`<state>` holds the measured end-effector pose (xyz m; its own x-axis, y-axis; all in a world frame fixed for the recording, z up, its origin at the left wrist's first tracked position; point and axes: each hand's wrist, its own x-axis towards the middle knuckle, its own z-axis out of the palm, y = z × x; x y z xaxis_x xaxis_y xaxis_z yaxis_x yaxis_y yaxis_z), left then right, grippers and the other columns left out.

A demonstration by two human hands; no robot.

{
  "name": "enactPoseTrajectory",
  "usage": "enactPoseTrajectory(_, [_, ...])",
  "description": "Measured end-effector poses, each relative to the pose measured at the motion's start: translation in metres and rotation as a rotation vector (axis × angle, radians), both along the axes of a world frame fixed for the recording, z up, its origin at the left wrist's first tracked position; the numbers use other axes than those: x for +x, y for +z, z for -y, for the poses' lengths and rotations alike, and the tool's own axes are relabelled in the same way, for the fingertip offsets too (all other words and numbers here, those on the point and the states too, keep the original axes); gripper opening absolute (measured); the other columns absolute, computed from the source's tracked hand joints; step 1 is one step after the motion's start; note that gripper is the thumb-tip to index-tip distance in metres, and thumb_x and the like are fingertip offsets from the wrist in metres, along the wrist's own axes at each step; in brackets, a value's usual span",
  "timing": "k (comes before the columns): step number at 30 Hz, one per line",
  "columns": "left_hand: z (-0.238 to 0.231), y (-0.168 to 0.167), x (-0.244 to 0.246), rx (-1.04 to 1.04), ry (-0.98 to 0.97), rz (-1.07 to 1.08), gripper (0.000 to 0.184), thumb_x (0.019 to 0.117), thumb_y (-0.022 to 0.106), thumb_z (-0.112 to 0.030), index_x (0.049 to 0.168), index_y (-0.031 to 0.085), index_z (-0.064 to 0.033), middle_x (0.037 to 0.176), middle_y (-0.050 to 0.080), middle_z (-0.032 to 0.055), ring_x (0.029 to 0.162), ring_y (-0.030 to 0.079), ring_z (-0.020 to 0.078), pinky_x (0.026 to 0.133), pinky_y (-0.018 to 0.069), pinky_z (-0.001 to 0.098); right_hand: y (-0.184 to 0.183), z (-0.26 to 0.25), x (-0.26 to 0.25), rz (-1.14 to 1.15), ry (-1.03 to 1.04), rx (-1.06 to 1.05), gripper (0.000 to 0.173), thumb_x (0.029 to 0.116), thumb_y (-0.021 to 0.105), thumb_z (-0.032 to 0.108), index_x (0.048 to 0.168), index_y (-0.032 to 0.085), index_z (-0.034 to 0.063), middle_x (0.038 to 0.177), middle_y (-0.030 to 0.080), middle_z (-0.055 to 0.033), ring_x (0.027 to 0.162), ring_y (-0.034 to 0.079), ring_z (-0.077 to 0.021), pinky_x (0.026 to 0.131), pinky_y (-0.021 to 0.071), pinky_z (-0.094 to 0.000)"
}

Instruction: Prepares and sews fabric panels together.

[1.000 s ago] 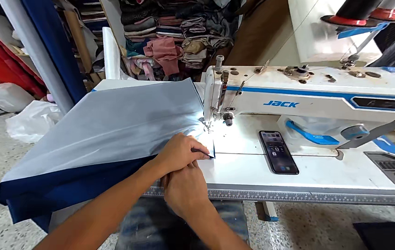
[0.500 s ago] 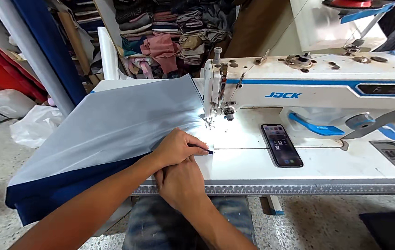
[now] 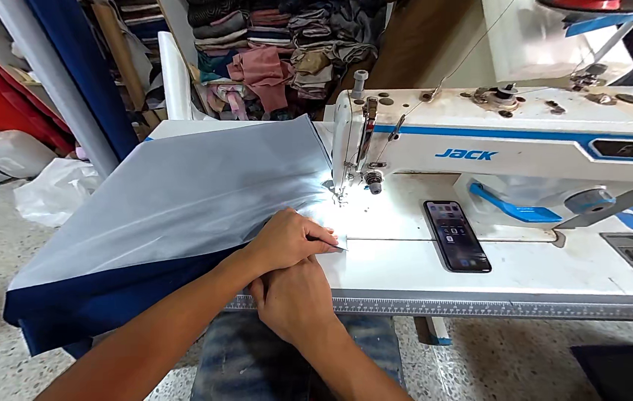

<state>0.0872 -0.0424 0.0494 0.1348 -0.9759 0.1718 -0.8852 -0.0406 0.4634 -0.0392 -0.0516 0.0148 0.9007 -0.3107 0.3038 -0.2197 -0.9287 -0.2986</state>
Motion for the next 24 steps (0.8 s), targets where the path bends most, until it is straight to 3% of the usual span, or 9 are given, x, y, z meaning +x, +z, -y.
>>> enactPoseTrajectory(3, [-0.004,-0.002,0.006,-0.001,-0.065,-0.036,0.029,0.0981,0.061,-0.056,0.107,0.082,-0.0381,0.117,0.073,-0.0232,0.122,0.061,-0.0046,0.109,0.0513,0.0296,0.005,0.003,-0.004,-0.063,0.057,0.044,0.061,0.1035,0.033,0.060,0.097,0.075,0.0159,0.104,0.075,-0.0042,0.110,0.068,-0.0228,0.101,0.0499,-0.0484])
enactPoseTrajectory(5, [-0.011,-0.004,0.009,0.029,-0.111,-0.052,0.038,0.1029,0.050,-0.058,0.115,0.079,-0.0368,0.128,0.069,-0.0225,0.132,0.055,-0.0002,0.117,0.0418,0.0397,0.006,0.005,-0.010,-0.077,0.100,0.069,0.060,0.1022,0.036,0.062,0.103,0.074,0.0147,0.110,0.074,-0.0052,0.116,0.066,-0.0235,0.108,0.0462,-0.0486])
enactPoseTrajectory(7, [-0.018,-0.008,0.012,0.008,-0.210,-0.053,0.040,0.1073,0.045,-0.051,0.124,0.075,-0.0324,0.134,0.066,-0.0204,0.139,0.049,0.0001,0.127,0.0326,0.0420,0.001,0.005,-0.018,-0.041,0.125,0.050,0.058,0.1000,0.042,0.061,0.109,0.073,0.0143,0.111,0.074,-0.0046,0.117,0.065,-0.0226,0.107,0.0474,-0.0464])
enactPoseTrajectory(9, [-0.022,-0.012,0.011,-0.010,-0.294,0.009,0.042,0.1089,0.041,-0.049,0.134,0.070,-0.0309,0.142,0.062,-0.0187,0.143,0.044,-0.0004,0.129,0.0282,0.0402,-0.007,0.008,-0.030,0.038,0.176,0.049,0.049,0.0989,0.049,0.054,0.109,0.074,0.0126,0.107,0.074,-0.0050,0.110,0.068,-0.0222,0.099,0.0523,-0.0441])
enactPoseTrajectory(13, [-0.024,-0.011,0.000,-0.018,-0.299,0.111,0.043,0.1086,0.042,-0.049,0.138,0.066,-0.0295,0.147,0.058,-0.0156,0.145,0.042,0.0012,0.127,0.0307,0.0392,-0.006,0.034,-0.074,0.310,0.302,0.294,0.029,0.1045,0.056,0.032,0.113,0.077,0.0132,0.116,0.075,0.0004,0.117,0.067,-0.0111,0.106,0.0540,-0.0347])
enactPoseTrajectory(15, [-0.022,-0.011,0.000,-0.026,-0.313,0.122,0.043,0.1090,0.042,-0.048,0.139,0.066,-0.0279,0.148,0.058,-0.0142,0.145,0.042,0.0020,0.127,0.0305,0.0401,0.005,0.058,-0.106,0.477,0.192,0.270,0.025,0.1034,0.058,0.023,0.110,0.078,0.0090,0.116,0.076,-0.0023,0.113,0.070,-0.0116,0.099,0.0604,-0.0336])
enactPoseTrajectory(18, [-0.021,-0.010,0.003,-0.003,-0.346,0.163,0.045,0.1095,0.040,-0.048,0.142,0.063,-0.0270,0.151,0.055,-0.0138,0.147,0.039,0.0019,0.128,0.0286,0.0390,0.020,0.124,-0.164,0.590,-0.209,-0.053,0.028,0.0997,0.059,0.019,0.120,0.074,0.0066,0.122,0.074,-0.0084,0.112,0.071,-0.0186,0.093,0.0617,-0.0405])
enactPoseTrajectory(21, [-0.020,-0.012,0.006,-0.015,-0.370,0.182,0.045,0.1091,0.042,-0.048,0.143,0.062,-0.0260,0.152,0.054,-0.0138,0.147,0.038,0.0018,0.128,0.0275,0.0382,0.028,0.202,-0.215,0.541,-0.479,-0.234,0.041,0.1028,0.054,0.023,0.134,0.062,-0.0036,0.139,0.061,-0.0245,0.133,0.057,-0.0392,0.109,0.0478,-0.0564])
enactPoseTrajectory(24, [-0.016,-0.014,0.010,-0.021,-0.372,0.178,0.046,0.1080,0.043,-0.049,0.144,0.061,-0.0279,0.152,0.054,-0.0141,0.148,0.038,0.0026,0.127,0.0278,0.0379,0.009,0.258,-0.237,0.489,-0.489,-0.257,0.049,0.1020,0.052,0.029,0.141,0.059,0.0012,0.152,0.052,-0.0200,0.149,0.037,-0.0405,0.121,0.0334,-0.0574])
